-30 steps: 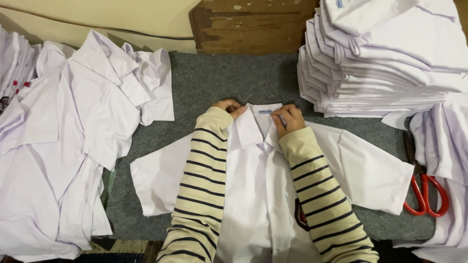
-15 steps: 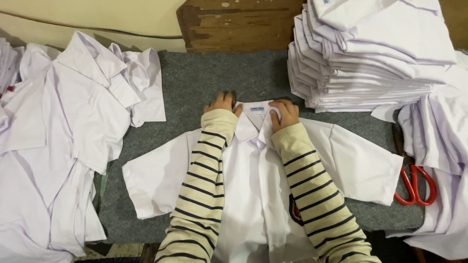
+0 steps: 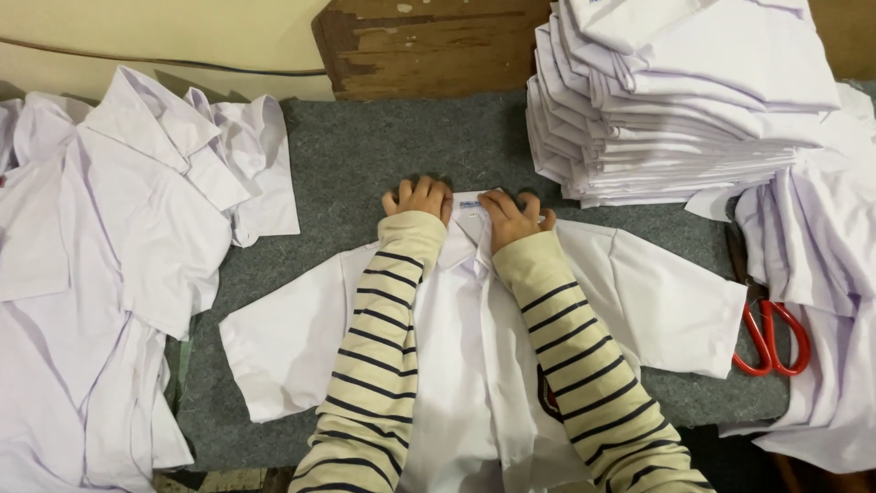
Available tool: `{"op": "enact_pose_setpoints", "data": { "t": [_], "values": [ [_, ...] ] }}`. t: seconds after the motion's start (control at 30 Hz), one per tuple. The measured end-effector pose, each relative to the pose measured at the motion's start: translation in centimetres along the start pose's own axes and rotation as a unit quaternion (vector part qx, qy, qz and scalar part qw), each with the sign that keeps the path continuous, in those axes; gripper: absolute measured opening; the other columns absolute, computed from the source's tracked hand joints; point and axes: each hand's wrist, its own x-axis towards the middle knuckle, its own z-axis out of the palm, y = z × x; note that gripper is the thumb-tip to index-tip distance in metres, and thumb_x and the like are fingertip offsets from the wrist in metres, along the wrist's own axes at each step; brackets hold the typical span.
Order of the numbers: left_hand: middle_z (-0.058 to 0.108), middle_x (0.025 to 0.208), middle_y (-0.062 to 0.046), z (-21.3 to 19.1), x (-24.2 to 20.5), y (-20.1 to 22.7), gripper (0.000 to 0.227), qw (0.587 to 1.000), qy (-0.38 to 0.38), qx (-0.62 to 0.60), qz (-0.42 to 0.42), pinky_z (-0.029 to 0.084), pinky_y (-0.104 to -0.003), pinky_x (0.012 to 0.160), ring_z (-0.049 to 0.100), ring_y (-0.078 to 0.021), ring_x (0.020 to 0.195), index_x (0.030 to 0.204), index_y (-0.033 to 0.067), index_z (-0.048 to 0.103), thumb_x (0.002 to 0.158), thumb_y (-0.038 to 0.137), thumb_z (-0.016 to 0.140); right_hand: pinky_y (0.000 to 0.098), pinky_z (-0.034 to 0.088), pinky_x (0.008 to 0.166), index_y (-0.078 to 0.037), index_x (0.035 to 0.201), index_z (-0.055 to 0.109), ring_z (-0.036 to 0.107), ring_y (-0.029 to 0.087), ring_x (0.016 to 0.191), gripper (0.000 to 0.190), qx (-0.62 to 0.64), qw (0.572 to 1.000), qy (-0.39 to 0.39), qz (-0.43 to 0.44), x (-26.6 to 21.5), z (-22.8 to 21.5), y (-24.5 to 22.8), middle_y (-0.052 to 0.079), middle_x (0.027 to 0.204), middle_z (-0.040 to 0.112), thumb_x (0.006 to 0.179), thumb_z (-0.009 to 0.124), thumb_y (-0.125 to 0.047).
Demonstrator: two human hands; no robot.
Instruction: Folding and stacking white collared shirts on a workbench in a garment factory.
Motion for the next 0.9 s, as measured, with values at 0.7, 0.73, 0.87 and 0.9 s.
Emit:
{"op": "enact_pose_setpoints", "data": {
  "t": [0.7, 0.73, 0.87, 0.9],
  "values": [
    [0.056, 0.087, 0.008, 0.2, 0.3, -1.7, 0.009, 0.977, 0.211, -0.032, -0.012, 0.024, -0.054, 0.100, 0.051, -0.0164, 0.105, 0.094, 0.0300, 0.055, 0.098, 0.039, 0.057, 0.0451, 0.046, 0.091, -0.036, 0.116, 0.066, 0.051, 0.024, 0.112, 0.018, -0.003, 0.982, 0.187, 0.040, 0.7, 5.8, 4.6, -0.009, 0.112, 0.052, 0.099, 0.060, -0.041],
    [0.056, 0.089, 0.008, 0.2, 0.4, -2.1, 0.010, 0.983, 0.180, -0.033, -0.013, 0.024, -0.054, 0.100, 0.050, -0.0167, 0.106, 0.092, 0.0297, 0.055, 0.094, 0.038, 0.059, 0.0457, 0.045, 0.093, -0.037, 0.115, 0.066, 0.050, 0.023, 0.113, 0.019, 0.006, 0.984, 0.170, 0.046, 0.8, 5.8, 4.6, -0.009, 0.113, 0.053, 0.097, 0.062, -0.042],
    [0.054, 0.099, 0.007, -1.8, -0.4, -1.9, 0.008, 0.983, 0.171, -0.063, 0.025, 0.023, -0.057, 0.102, 0.048, -0.0200, 0.111, 0.094, 0.0315, 0.059, 0.088, 0.029, 0.064, 0.0475, 0.042, 0.097, -0.037, 0.114, 0.067, 0.048, 0.021, 0.117, 0.020, 0.014, 0.987, 0.146, 0.058, 0.8, 5.8, 4.5, -0.011, 0.115, 0.054, 0.095, 0.064, -0.045],
    [0.054, 0.099, 0.007, -1.8, -0.4, -1.8, 0.008, 0.983, 0.170, -0.063, 0.024, 0.023, -0.057, 0.102, 0.048, -0.0200, 0.111, 0.094, 0.0315, 0.059, 0.088, 0.029, 0.064, 0.0475, 0.042, 0.097, -0.037, 0.114, 0.067, 0.048, 0.021, 0.117, 0.020, 0.014, 0.988, 0.145, 0.058, 0.8, 5.8, 4.4, -0.011, 0.115, 0.054, 0.095, 0.064, -0.045]
  ]
}}
